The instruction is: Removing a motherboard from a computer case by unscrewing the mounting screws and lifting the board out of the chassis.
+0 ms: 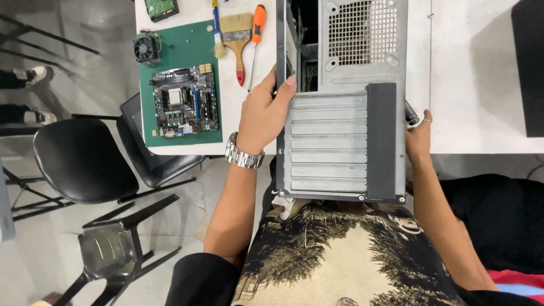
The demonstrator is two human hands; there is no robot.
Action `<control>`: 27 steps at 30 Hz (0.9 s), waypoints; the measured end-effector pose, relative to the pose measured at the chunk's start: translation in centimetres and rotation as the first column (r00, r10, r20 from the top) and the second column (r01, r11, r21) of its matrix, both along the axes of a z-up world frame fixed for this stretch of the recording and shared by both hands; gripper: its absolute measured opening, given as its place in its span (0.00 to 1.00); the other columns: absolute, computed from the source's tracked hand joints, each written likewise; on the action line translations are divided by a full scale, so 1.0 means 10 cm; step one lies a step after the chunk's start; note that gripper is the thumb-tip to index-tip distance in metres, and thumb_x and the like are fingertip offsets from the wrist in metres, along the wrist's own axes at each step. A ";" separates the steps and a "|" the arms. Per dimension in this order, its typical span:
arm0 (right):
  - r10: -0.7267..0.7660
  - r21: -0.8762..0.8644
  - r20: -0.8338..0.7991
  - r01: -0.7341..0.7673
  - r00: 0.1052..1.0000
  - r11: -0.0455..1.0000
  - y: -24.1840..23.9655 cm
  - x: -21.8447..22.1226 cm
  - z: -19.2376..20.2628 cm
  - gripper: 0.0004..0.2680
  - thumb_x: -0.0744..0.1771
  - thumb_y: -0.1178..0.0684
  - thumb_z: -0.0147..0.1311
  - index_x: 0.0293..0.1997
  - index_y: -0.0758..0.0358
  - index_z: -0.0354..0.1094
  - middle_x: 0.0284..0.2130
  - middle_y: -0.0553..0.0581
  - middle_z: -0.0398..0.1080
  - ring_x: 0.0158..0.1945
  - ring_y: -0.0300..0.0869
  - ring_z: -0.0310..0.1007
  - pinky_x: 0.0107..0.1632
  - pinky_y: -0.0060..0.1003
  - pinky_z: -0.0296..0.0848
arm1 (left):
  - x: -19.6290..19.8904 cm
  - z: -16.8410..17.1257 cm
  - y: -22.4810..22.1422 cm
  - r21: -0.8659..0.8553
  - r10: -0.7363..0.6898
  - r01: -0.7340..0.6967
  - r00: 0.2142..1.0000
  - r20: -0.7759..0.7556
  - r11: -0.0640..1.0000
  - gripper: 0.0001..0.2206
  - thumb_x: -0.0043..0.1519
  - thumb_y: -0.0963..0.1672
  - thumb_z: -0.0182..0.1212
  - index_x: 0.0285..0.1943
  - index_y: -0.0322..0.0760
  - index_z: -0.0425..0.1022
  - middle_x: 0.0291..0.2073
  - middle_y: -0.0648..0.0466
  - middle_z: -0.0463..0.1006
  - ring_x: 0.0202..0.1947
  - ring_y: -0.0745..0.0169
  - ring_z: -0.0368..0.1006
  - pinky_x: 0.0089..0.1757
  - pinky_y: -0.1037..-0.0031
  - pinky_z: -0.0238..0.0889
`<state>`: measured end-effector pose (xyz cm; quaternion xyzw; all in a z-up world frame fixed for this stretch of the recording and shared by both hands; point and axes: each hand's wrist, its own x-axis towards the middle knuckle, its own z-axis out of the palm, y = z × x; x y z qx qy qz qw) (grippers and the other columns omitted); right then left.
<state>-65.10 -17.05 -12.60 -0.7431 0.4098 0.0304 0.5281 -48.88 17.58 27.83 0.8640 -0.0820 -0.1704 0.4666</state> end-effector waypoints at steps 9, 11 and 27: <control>0.060 0.199 0.567 -0.207 0.822 0.958 1.11 0.05 3.34 0.19 0.72 0.46 0.42 0.72 0.59 0.52 0.62 0.58 0.60 0.62 0.42 0.61 0.63 0.35 0.60 | 0.06 -0.33 -0.11 0.244 0.014 -0.034 0.997 0.082 0.969 0.17 0.68 0.52 0.42 0.29 0.41 0.56 0.19 0.56 0.64 0.22 0.52 0.63 0.31 0.61 0.54; 0.213 0.017 0.697 -0.313 0.685 0.950 1.31 0.06 3.81 0.18 0.74 0.54 0.35 0.75 0.62 0.45 0.71 0.64 0.51 0.72 0.51 0.52 0.76 0.46 0.53 | 0.06 -0.31 -0.14 0.248 0.000 -0.023 0.996 0.093 0.969 0.18 0.68 0.53 0.41 0.29 0.41 0.56 0.19 0.56 0.64 0.22 0.52 0.62 0.31 0.61 0.54; 0.477 -0.260 0.559 -0.402 0.679 0.878 0.69 -0.15 3.64 0.23 0.67 0.56 0.55 0.71 0.71 0.55 0.76 0.74 0.44 0.81 0.57 0.42 0.78 0.52 0.48 | 0.41 -0.51 1.20 0.026 0.229 -0.241 0.948 0.223 0.970 0.19 0.71 0.44 0.51 0.27 0.48 0.47 0.22 0.66 0.48 0.25 0.72 0.44 0.31 0.70 0.41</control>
